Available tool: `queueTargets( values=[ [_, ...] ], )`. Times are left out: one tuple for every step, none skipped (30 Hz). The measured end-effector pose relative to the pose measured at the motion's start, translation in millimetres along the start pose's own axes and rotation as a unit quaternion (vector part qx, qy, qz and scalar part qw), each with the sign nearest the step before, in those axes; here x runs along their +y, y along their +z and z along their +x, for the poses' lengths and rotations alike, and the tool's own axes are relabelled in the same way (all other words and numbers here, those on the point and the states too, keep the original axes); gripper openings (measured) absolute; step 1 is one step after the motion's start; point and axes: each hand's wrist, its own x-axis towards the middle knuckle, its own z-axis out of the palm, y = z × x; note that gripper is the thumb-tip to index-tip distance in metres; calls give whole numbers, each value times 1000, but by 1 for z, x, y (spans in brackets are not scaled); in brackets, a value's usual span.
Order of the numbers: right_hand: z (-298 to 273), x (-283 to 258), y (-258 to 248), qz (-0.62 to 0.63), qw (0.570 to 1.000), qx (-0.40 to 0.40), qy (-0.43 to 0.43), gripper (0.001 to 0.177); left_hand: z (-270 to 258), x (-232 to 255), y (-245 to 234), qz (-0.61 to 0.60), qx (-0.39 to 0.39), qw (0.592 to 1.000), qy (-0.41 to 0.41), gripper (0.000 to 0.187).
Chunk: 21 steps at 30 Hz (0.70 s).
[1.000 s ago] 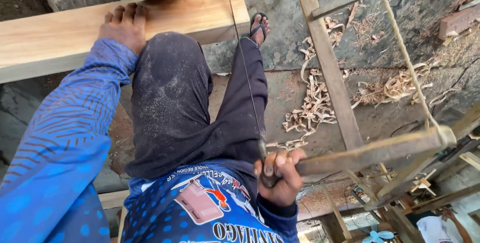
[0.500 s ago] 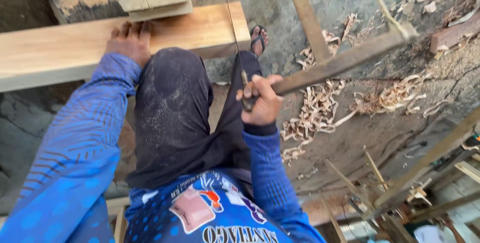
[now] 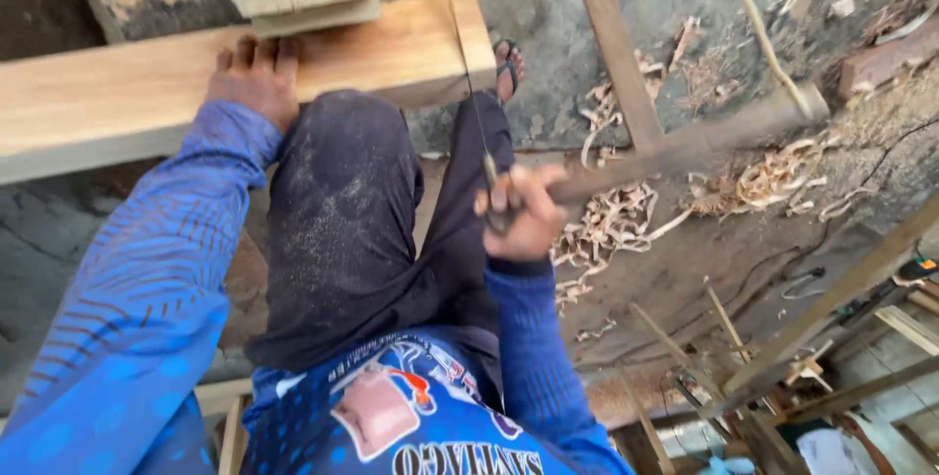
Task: Using a traditional frame saw to cut a piece of lumber while sitting on the ground.
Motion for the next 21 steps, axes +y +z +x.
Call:
queueTargets(
  values=[
    [32,10,6,-54,997,44,-14,22,7,-4,5,7,6,1000,6,48],
    [32,8,5,-57,997,51,-9,22,-2,1,6,3,-2,1000,6,48],
    [31,7,5,-57,997,55,-3,22,-12,6,6,-3,-9,1000,7,47],
    [41,8,8,-52,998,47,-2,21,-10,3,5,-2,-3,1000,7,46],
    [34,8,4,-50,998,42,-3,21,-14,6,6,2,1,1000,6,46],
    [34,10,3,-44,998,36,-7,21,-9,5,7,13,25,1000,10,45],
    [34,12,2,-38,999,29,-11,22,-5,3,8,24,49,998,15,45],
    [35,12,-4,-37,999,28,-9,22,-9,7,12,26,48,998,13,45],
    [35,13,-11,-32,999,22,-6,21,-14,11,17,43,73,996,11,43],
    [34,14,-19,-28,999,18,-6,21,-18,15,24,60,97,993,12,42],
    [33,18,-27,-27,999,17,-5,21,-22,16,29,61,97,993,12,42],
    [33,19,-34,-20,1000,16,-4,21,-22,18,34,84,118,989,11,39],
    [34,20,-41,-14,1000,14,-3,20,-22,20,38,108,139,984,10,37],
    [34,22,-44,-14,1000,10,-3,20,-20,20,40,110,141,984,7,37],
    [34,24,-47,-8,1000,17,-6,21,-18,20,41,124,152,980,12,36],
    [34,26,-49,-2,1000,23,-6,21,-19,20,41,140,161,977,15,35],
    [34,28,-53,-2,1000,18,-2,21,-22,19,41,143,162,976,10,35],
    [35,32,-58,19,1000,5,-6,22,-21,18,43,146,165,975,23,35],
    [37,35,-62,40,999,-8,-10,23,-19,16,45,149,168,974,36,35],
    [37,37,-66,40,999,-8,-11,23,-18,16,45,148,168,974,36,35],
    [38,39,-71,59,998,-6,-5,22,-16,15,46,153,163,973,51,34]
  ],
)
